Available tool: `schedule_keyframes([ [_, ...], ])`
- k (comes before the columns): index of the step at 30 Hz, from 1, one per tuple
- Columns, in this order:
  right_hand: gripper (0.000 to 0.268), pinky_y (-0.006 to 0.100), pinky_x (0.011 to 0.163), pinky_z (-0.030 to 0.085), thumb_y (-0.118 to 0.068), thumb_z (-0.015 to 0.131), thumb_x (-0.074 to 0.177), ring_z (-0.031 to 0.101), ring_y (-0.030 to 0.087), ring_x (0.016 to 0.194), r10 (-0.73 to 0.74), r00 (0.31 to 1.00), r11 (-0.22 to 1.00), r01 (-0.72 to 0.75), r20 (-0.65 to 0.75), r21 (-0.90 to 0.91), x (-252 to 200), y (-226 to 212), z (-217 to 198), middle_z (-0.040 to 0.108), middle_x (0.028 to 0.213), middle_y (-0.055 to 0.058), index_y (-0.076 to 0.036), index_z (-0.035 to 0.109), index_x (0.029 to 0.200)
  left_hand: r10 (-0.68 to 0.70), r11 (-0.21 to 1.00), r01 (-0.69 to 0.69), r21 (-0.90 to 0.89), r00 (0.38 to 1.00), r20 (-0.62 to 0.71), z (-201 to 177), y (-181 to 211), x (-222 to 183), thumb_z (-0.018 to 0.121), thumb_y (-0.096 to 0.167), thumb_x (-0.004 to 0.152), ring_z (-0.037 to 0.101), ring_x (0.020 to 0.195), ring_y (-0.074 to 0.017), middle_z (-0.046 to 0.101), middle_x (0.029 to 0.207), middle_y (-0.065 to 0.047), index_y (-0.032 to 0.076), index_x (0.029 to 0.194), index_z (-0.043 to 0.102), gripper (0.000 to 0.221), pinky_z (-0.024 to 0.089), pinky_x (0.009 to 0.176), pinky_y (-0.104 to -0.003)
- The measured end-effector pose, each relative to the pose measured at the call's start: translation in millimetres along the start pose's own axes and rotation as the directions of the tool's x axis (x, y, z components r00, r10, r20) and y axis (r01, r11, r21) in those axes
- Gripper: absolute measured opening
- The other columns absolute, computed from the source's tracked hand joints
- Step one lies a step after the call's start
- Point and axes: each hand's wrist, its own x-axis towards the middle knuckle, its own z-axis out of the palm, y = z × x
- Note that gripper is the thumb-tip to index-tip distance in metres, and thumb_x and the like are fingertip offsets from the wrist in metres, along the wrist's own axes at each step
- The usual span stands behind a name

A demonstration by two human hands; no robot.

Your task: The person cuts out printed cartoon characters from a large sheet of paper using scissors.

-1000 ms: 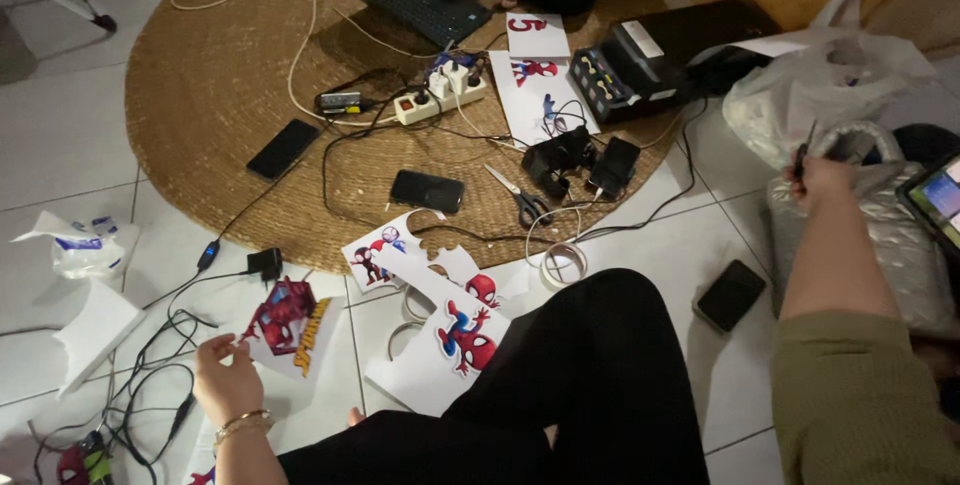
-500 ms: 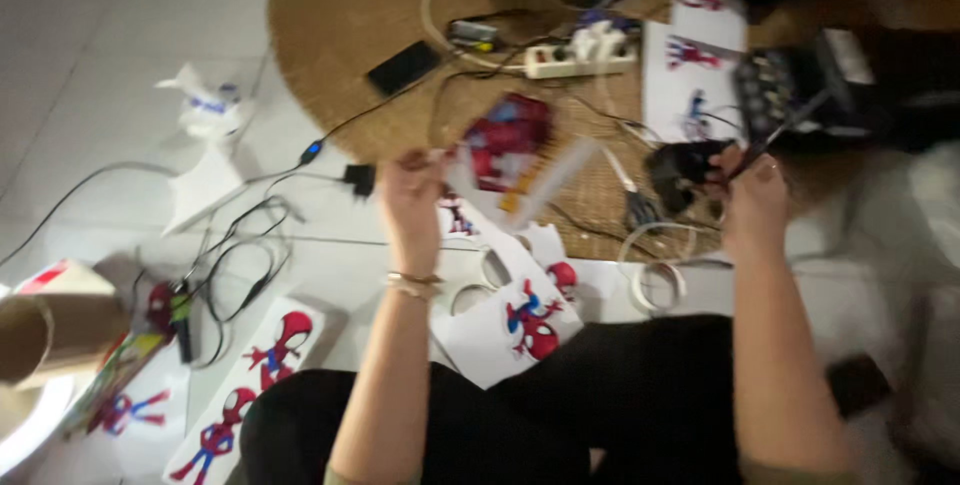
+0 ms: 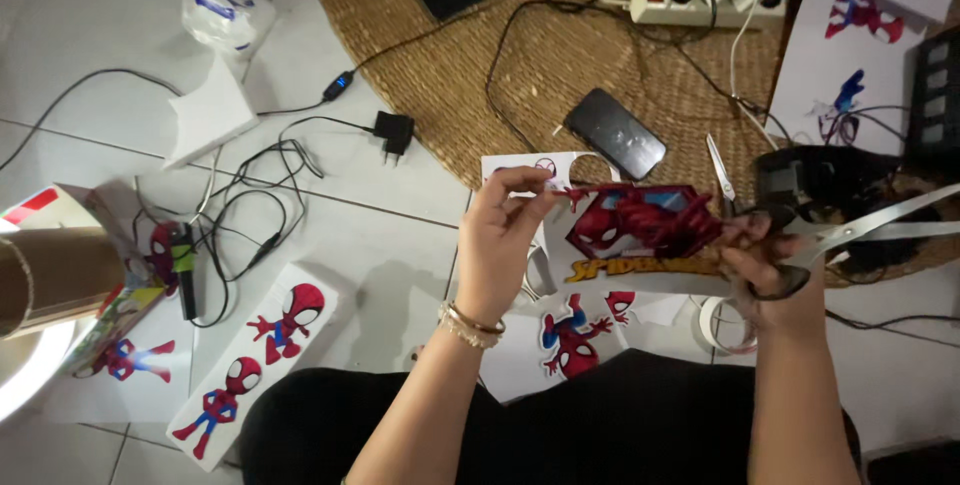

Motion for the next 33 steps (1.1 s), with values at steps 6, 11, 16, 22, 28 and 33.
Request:
schedule_keyframes([
  [6,0.021,0.030,0.074,0.053,0.000,0.064,0.078,0.060,0.021,0.077,-0.025,0.998,0.995,0.020,0.052,0.093,-17,-28,53,0.057,0.091,0.011,-0.010,0.052,0.092,-0.089,0.993,0.088,0.081,0.996,0.008,11,-10,-3,0.063,0.010,0.089,0.058,0.068,-0.0071,0.069,0.091,0.000,0.009,0.103,0.065,0.014,0.045,0.060,-0.021],
  [11,0.017,0.040,0.077,0.019,0.021,0.037,0.076,0.037,0.023,0.107,0.102,0.993,0.422,-0.103,0.066,0.901,-10,-31,49,0.034,0.103,0.013,0.004,0.040,0.080,-0.068,0.998,0.069,-0.006,0.995,0.076,21,-26,-9,0.060,0.008,0.091,0.064,0.085,-0.0110,0.068,0.104,-0.003,0.007,0.107,0.061,0.016,0.052,0.080,-0.023],
  [16,0.019,0.049,0.101,0.052,-0.009,0.068,0.082,0.062,0.031,0.105,-0.157,0.961,0.976,0.186,0.227,-0.113,-35,-32,65,0.061,0.106,0.013,-0.014,0.056,0.095,-0.101,0.990,0.084,0.118,0.984,0.145,27,-13,-12,0.064,0.009,0.087,0.069,0.085,-0.0123,0.069,0.099,-0.004,0.009,0.108,0.059,0.021,0.056,0.079,-0.024],
  [22,0.031,0.028,0.065,0.054,0.002,0.080,0.064,0.064,0.020,0.077,-0.123,0.971,0.965,0.165,0.204,-0.205,-46,-15,91,0.065,0.093,0.020,0.000,0.053,0.080,-0.056,0.997,0.051,0.066,0.995,0.088,35,-19,-21,0.071,0.009,0.084,0.067,0.069,-0.0144,0.069,0.082,-0.007,0.009,0.105,0.063,0.022,0.057,0.070,-0.029],
  [28,0.030,0.027,0.070,0.051,-0.014,0.084,0.070,0.062,0.017,0.073,-0.122,0.986,0.923,0.155,0.114,-0.352,-44,-5,94,0.065,0.081,0.011,-0.006,0.057,0.079,0.056,0.974,-0.077,0.214,0.993,0.101,31,-29,-17,0.070,0.011,0.086,0.071,0.071,-0.0191,0.070,0.082,-0.005,0.010,0.095,0.066,0.010,0.057,0.068,-0.029],
  [33,0.038,0.029,0.070,0.048,-0.008,0.086,0.069,0.057,0.018,0.073,-0.234,0.972,0.872,0.215,0.009,-0.440,-41,3,103,0.056,0.073,0.011,0.000,0.052,0.082,0.249,0.883,-0.327,0.338,0.935,0.253,32,-20,-13,0.060,0.009,0.092,0.071,0.088,-0.0290,0.070,0.097,-0.009,0.007,0.102,0.068,0.013,0.057,0.078,-0.038],
])
